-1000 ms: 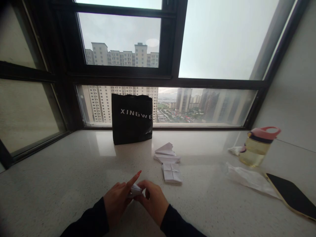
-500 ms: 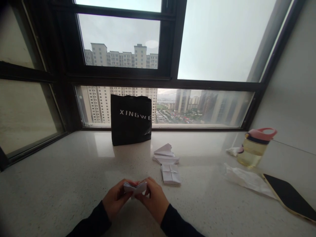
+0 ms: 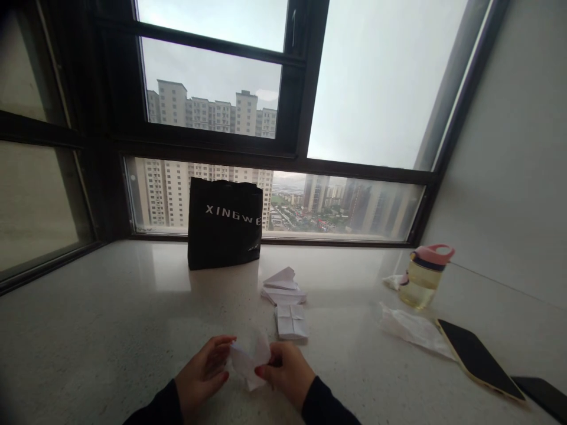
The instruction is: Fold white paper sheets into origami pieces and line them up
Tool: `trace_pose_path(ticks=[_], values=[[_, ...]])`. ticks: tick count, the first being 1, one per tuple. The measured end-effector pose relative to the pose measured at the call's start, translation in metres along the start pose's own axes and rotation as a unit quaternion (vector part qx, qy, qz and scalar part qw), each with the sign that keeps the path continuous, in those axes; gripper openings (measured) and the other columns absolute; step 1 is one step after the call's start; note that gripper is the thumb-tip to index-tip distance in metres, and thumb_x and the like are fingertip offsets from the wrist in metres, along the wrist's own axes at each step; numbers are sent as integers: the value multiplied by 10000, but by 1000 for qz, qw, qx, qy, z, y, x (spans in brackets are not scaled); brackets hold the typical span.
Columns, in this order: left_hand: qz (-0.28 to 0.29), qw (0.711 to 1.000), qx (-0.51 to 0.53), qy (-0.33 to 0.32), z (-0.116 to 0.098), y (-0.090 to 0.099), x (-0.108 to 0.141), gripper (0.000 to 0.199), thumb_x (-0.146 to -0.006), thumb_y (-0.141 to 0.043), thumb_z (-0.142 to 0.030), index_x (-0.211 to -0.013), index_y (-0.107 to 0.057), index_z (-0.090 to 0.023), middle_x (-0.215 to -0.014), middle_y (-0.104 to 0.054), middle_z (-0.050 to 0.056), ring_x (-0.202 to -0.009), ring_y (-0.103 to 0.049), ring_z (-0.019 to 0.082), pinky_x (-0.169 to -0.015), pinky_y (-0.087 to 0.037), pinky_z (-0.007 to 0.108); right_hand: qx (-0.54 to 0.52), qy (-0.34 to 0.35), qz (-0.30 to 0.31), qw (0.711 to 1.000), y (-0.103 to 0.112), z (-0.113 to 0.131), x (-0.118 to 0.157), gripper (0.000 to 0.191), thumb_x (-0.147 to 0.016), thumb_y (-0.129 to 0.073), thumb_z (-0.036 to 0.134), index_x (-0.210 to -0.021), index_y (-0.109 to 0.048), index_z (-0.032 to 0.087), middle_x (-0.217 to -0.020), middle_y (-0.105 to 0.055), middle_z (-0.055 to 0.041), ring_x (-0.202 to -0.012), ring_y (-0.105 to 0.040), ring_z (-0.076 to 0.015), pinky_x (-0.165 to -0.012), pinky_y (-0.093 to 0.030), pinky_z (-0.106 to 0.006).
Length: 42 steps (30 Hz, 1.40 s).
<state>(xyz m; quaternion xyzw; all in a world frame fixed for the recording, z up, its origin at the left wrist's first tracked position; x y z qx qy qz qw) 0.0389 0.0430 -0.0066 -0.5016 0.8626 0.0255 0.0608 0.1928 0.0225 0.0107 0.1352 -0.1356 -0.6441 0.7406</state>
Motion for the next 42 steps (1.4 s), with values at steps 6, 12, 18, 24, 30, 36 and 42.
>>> trace_pose_path(ticks=[6,12,18,24,30,36,42], values=[[19,995,-92,34,1,-1,2,292,-577,-464,-84,-825,-560,-206,-1185,-437,83,-1119,-376,235,-879,-320,401,7,-91,-84,992,63,-28,33,430,-553,-587,262,-911,-358,198,-453,-430,116,-359,-421,-82,-354,-327,-187],[20,994,-106,36,-5,0,2,307,-562,-448,-48,-796,-576,-199,-1177,-453,78,-1105,-395,217,-863,-347,377,140,-107,-111,978,82,-44,35,524,-557,-585,264,-997,-311,186,-448,-356,123,-393,-395,-99,-403,-307,-215],[21,993,-114,22,-2,0,-1,324,-558,-437,-27,-800,-582,-185,-1167,-477,68,-1109,-395,209,-853,-364,348,281,-38,-190,940,94,-14,39,557,-556,-596,287,-1044,-371,141,-592,-381,59,-567,-462,-153,-523,-386,-258],[-13,982,-187,-22,-16,13,-11,305,-641,-420,-59,-899,-535,-174,-1059,-559,76,-955,-529,186,-819,-409,320,302,127,-167,930,37,59,29,257,-773,-352,243,-1012,-426,186,-779,-502,-34,-663,-520,-160,-636,-447,-301],[-75,907,-355,-213,-29,30,-3,431,-697,-329,-73,-1103,-448,-159,-1152,-495,97,-1081,-421,185,-937,-305,363,401,255,-4,880,-84,39,-15,541,-661,-567,332,-1133,-430,107,-1158,-493,-143,-1062,-436,-269,-872,-386,-368],[38,877,-421,-226,-5,23,2,474,-623,-543,-243,-1085,-485,-156,-1119,-529,97,-1055,-438,257,-931,-304,387,481,351,-10,803,-118,5,-37,398,-802,-416,338,-1170,-397,188,-1165,-511,-81,-1087,-428,-254,-886,-372,-409],[15,872,-432,-231,5,26,0,447,-643,-532,-289,-1072,-491,-172,-1085,-550,83,-1025,-459,236,-928,-302,378,483,354,-6,801,-114,13,-31,447,-796,-410,368,-1194,-376,168,-1186,-488,-95,-1090,-426,-260,-884,-381,-395]])
Point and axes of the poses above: each hand's wrist, its own x-axis away from the middle knuckle, its own y-axis out of the back of the hand, z = x × y, the point moved 6 cm from there along -x, towards the middle knuckle
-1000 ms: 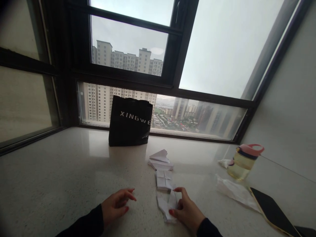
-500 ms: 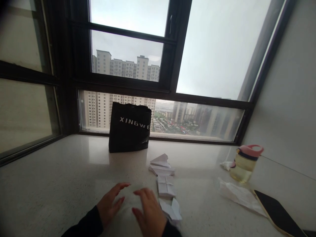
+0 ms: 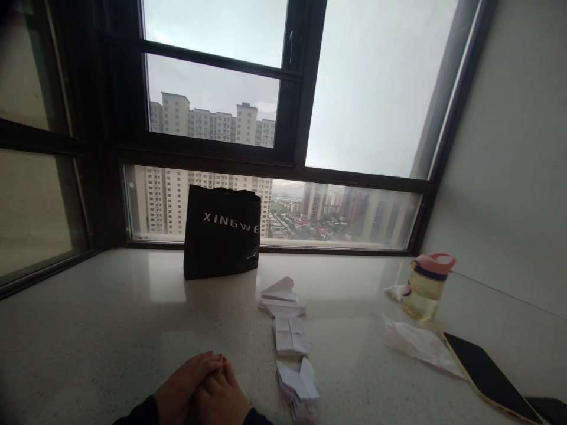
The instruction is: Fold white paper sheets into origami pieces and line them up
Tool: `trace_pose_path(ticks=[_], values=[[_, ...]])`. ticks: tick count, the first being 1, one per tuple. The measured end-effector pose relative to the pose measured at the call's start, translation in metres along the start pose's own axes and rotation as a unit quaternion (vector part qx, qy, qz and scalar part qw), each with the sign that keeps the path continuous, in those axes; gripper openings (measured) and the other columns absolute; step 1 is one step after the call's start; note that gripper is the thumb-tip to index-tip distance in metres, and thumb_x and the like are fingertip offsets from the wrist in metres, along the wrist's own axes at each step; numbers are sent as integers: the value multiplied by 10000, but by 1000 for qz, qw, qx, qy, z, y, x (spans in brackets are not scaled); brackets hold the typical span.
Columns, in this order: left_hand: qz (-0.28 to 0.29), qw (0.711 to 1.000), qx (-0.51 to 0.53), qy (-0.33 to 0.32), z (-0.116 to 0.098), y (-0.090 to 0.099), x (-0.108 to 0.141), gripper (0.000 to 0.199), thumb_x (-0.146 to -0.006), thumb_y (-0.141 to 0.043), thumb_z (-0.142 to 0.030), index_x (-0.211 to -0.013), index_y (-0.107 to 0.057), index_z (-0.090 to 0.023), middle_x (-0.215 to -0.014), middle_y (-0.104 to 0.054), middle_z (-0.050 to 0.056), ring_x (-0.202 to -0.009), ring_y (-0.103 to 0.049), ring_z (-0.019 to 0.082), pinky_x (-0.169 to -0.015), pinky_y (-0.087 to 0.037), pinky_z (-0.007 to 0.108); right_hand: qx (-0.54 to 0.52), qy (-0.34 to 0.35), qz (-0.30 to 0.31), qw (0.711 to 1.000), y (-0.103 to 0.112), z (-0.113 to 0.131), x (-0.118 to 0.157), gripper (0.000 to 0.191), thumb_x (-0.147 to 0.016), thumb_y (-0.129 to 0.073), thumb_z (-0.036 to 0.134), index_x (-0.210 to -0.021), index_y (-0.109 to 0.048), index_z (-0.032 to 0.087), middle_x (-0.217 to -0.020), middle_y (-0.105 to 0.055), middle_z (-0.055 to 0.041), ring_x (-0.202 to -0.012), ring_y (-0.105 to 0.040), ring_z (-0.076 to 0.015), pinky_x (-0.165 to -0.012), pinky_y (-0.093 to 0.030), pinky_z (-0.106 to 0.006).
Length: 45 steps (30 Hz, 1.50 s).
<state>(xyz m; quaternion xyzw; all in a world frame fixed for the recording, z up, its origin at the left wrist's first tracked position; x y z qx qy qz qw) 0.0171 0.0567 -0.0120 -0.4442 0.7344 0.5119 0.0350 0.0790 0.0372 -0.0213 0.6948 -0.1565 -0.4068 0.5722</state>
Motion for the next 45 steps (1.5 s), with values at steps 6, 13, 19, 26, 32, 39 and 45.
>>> trace_pose_path(ticks=[6,13,19,26,32,39,45], values=[[-2,1000,2,17,0,2,0,420,-631,-497,-189,-1051,-512,-176,-1083,-557,70,-1027,-461,219,-931,-307,354,-50,-15,44,998,7,1,-3,497,-768,-443,392,-1200,-373,157,-1223,-446,-107,-1126,-379,-262,-923,-328,-412],[-3,1000,15,25,-15,13,-2,409,-654,-390,-149,-1045,-509,-174,-1091,-549,70,-1039,-453,209,-941,-302,354,-136,-49,82,986,28,7,1,646,-717,-450,488,-1245,-302,145,-1274,-376,-123,-1183,-277,-266,-969,-220,-437],[-4,1000,16,23,-16,13,-3,401,-655,-395,-144,-1037,-513,-172,-1091,-549,73,-1041,-452,209,-935,-310,361,-135,-56,100,984,29,7,-1,648,-720,-438,499,-1238,-314,130,-1280,-366,-125,-1191,-258,-261,-981,-194,-423],[2,1000,17,26,-14,12,-3,402,-651,-404,-151,-1038,-513,-173,-1097,-546,72,-1044,-444,211,-932,-312,365,-111,-42,77,990,26,6,0,628,-711,-474,470,-1226,-328,142,-1265,-392,-108,-1176,-288,-253,-978,-212,-405],[0,999,22,29,-14,12,-3,394,-658,-410,-156,-1037,-516,-182,-1095,-547,68,-1040,-446,211,-931,-310,367,-96,-35,70,992,24,5,1,619,-716,-478,454,-1225,-324,140,-1259,-400,-107,-1174,-289,-254,-973,-223,-401],[8,999,16,38,-14,12,-3,402,-652,-417,-165,-1041,-515,-185,-1088,-552,62,-1033,-452,212,-930,-308,359,-104,-34,95,989,20,4,-1,654,-717,-448,496,-1238,-307,127,-1276,-369,-130,-1176,-285,-267,-969,-222,-419],[-1,999,20,38,-11,11,-3,416,-637,-432,-152,-1043,-517,-182,-1074,-561,63,-1024,-458,211,-928,-311,356,-95,-28,78,992,21,4,0,645,-719,-453,488,-1241,-300,140,-1271,-381,-115,-1175,-287,-261,-969,-228,-410]])
Point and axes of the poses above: each hand's wrist, its own x-axis away from the middle knuckle, its own y-axis out of the back of the hand, z = x × y, the point moved 6 cm from there along -x, towards the middle knuckle
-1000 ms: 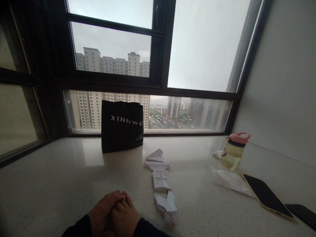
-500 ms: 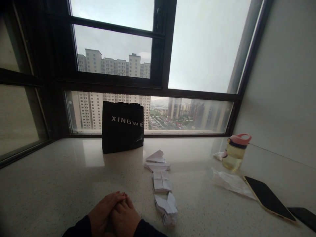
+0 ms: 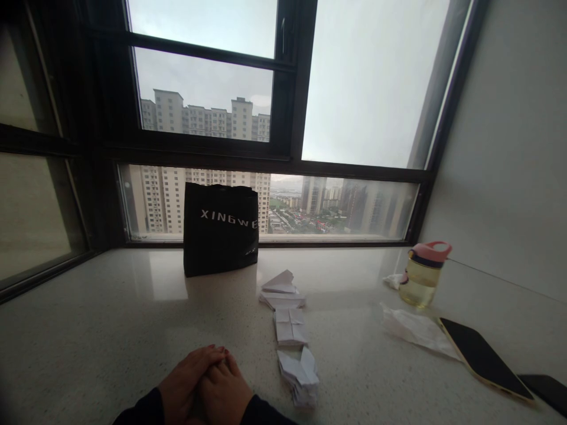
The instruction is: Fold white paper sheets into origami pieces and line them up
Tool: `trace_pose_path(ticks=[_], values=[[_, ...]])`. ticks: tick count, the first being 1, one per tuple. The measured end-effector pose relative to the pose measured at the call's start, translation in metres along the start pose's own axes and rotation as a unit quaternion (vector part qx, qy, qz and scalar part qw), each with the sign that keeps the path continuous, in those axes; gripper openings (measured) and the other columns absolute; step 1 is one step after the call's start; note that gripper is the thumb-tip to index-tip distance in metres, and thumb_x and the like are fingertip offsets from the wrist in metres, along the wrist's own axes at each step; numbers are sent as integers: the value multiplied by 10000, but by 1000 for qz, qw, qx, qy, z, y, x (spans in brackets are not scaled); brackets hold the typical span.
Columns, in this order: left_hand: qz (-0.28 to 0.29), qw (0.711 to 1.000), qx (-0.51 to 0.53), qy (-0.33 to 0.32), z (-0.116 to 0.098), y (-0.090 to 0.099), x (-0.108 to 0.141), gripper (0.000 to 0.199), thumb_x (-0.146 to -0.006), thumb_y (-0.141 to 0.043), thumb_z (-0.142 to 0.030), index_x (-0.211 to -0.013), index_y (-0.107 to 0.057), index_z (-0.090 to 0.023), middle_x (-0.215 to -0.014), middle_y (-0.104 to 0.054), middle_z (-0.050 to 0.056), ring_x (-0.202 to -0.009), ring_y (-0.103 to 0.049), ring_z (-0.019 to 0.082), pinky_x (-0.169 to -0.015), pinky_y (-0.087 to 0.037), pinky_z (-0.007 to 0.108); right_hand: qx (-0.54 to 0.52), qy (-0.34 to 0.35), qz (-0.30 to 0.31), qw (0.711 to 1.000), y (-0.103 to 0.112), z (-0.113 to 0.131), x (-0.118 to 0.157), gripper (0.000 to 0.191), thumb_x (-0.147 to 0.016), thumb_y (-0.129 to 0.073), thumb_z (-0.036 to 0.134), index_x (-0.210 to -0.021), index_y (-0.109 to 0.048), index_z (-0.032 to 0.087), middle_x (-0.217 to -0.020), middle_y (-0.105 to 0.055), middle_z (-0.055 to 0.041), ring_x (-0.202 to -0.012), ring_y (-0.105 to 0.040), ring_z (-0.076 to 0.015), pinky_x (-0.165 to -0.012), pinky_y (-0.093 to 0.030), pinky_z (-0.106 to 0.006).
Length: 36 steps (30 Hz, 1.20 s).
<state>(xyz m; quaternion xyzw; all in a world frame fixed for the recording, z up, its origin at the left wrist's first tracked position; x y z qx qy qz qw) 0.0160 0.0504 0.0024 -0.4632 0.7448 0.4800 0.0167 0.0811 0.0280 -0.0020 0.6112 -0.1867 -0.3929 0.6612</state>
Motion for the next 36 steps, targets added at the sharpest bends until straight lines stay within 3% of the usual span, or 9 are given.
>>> trace_pose_path(ticks=[21,26,29,36], values=[[18,998,-50,-16,9,-5,1,431,-646,-420,-156,-1066,-508,-194,-1087,-560,56,-1023,-464,204,-910,-340,340,6,1,-14,1000,5,3,0,631,-718,-467,476,-1229,-313,140,-1267,-388,-113,-1173,-292,-249,-970,-226,-393],[-3,982,-189,19,33,8,-3,536,-591,-369,-67,-1097,-494,-188,-1114,-544,63,-1023,-470,194,-896,-362,337,-32,10,-21,999,17,9,3,522,-758,-405,484,-1214,-313,247,-1256,-416,-35,-1169,-314,-204,-975,-191,-420],[-30,965,-257,37,52,15,-3,635,-533,-346,-24,-1144,-452,-158,-1176,-494,73,-1086,-416,205,-924,-327,364,-64,2,-13,998,20,10,4,561,-749,-397,514,-1231,-290,246,-1255,-419,-49,-1166,-320,-211,-975,-171,-435],[-20,957,-284,53,79,-7,6,584,-613,-320,-22,-1173,-427,-153,-1192,-483,74,-1072,-441,183,-908,-350,338,-84,-12,-10,996,20,10,4,610,-747,-389,523,-1245,-273,190,-1272,-393,-77,-1177,-305,-205,-980,-157,-439]])
Point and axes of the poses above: each hand's wrist, its own x-axis away from the middle knuckle, its own y-axis out of the back of the hand, z = x × y, the point moved 6 cm from there along -x, towards the middle knuckle
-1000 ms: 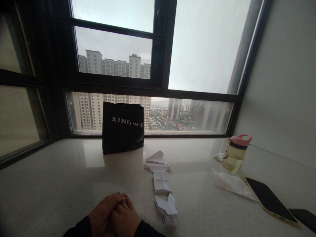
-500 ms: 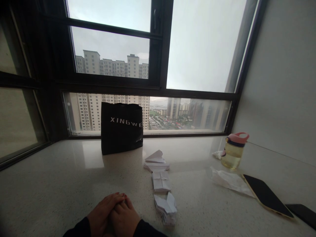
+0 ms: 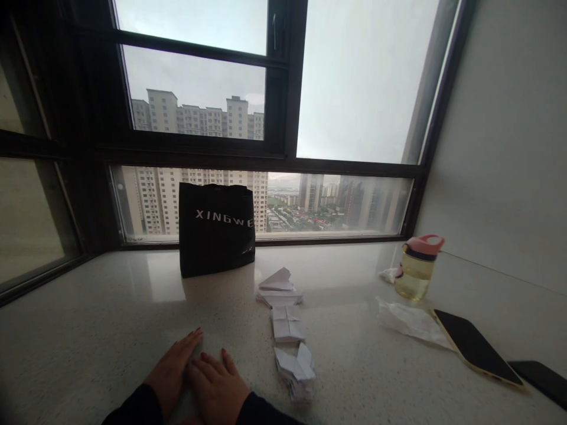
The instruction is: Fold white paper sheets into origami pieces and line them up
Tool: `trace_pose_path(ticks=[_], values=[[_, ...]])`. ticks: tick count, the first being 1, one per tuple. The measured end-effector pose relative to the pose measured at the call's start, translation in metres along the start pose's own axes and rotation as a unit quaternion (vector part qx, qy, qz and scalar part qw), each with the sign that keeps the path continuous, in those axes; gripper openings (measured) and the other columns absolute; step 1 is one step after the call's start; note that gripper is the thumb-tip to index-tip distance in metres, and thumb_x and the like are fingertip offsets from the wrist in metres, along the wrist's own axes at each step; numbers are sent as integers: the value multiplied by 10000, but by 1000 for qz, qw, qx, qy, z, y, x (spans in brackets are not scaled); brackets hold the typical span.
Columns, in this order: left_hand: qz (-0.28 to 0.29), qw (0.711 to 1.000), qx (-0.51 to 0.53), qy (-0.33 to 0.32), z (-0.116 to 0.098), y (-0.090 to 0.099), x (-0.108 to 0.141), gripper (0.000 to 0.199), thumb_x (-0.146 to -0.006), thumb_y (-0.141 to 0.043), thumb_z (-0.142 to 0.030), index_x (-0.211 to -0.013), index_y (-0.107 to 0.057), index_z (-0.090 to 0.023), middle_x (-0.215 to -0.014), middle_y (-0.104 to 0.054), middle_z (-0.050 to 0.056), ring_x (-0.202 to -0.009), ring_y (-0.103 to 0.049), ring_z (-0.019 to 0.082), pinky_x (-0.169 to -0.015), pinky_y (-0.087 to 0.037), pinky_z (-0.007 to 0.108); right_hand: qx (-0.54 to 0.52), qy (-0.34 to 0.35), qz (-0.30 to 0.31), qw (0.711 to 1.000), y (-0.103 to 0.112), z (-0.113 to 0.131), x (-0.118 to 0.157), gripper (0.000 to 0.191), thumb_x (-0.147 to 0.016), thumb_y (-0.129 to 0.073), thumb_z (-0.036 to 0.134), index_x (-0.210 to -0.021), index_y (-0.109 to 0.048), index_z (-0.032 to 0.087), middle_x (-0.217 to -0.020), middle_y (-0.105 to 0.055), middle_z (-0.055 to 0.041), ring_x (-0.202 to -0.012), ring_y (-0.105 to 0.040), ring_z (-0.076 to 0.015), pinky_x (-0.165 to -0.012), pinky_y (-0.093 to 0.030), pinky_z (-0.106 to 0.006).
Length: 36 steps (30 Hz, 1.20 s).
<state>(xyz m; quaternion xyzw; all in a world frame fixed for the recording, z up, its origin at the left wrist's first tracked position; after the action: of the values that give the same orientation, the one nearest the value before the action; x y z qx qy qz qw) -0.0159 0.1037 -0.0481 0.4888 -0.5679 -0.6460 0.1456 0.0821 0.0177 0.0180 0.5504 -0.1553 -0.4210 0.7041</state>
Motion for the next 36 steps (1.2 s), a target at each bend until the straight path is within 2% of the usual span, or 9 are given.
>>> trace_pose_path(ticks=[5,9,19,29,36], values=[[53,998,18,-1,-7,3,0,549,-641,-328,-32,-1169,-435,-140,-1200,-470,100,-1081,-434,212,-917,-326,375,-9,-2,1,1000,1,0,-1,614,-746,-391,520,-1249,-262,191,-1268,-399,-73,-1174,-309,-202,-984,-147,-440],[52,999,-4,-4,-12,13,-1,554,-650,-329,-32,-1181,-420,-157,-1205,-467,90,-1086,-428,197,-924,-315,350,-22,-3,-6,1000,2,0,1,609,-744,-402,514,-1248,-258,205,-1273,-394,-56,-1178,-303,-197,-989,-135,-432],[144,987,-64,12,-14,9,-3,578,-649,-343,-35,-1209,-378,-171,-1249,-411,77,-1124,-384,190,-937,-304,342,-43,-5,4,999,4,1,1,614,-740,-401,522,-1253,-248,222,-1283,-379,-50,-1185,-290,-196,-990,-121,-436],[151,987,-55,10,-16,13,-4,574,-649,-335,-27,-1210,-375,-145,-1253,-401,97,-1127,-379,215,-934,-304,368,-17,4,-2,1000,1,0,0,603,-746,-387,521,-1249,-252,218,-1279,-384,-55,-1178,-303,-202,-986,-142,-440],[126,990,-70,-3,-12,7,-3,604,-624,-359,-27,-1210,-376,-173,-1248,-411,75,-1114,-396,201,-931,-311,343,-34,-2,-1,999,4,1,0,595,-747,-396,513,-1248,-260,221,-1279,-385,-59,-1184,-290,-200,-986,-128,-447]])
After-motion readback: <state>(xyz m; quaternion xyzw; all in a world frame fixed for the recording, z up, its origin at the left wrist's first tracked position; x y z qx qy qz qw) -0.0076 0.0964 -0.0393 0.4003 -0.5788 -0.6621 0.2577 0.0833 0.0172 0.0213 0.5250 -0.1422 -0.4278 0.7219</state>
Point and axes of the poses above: each hand's wrist, its own x-axis away from the middle knuckle, its own y-axis out of the back of the hand, z = x × y, the point moved 6 cm from there along -x, towards the middle knuckle
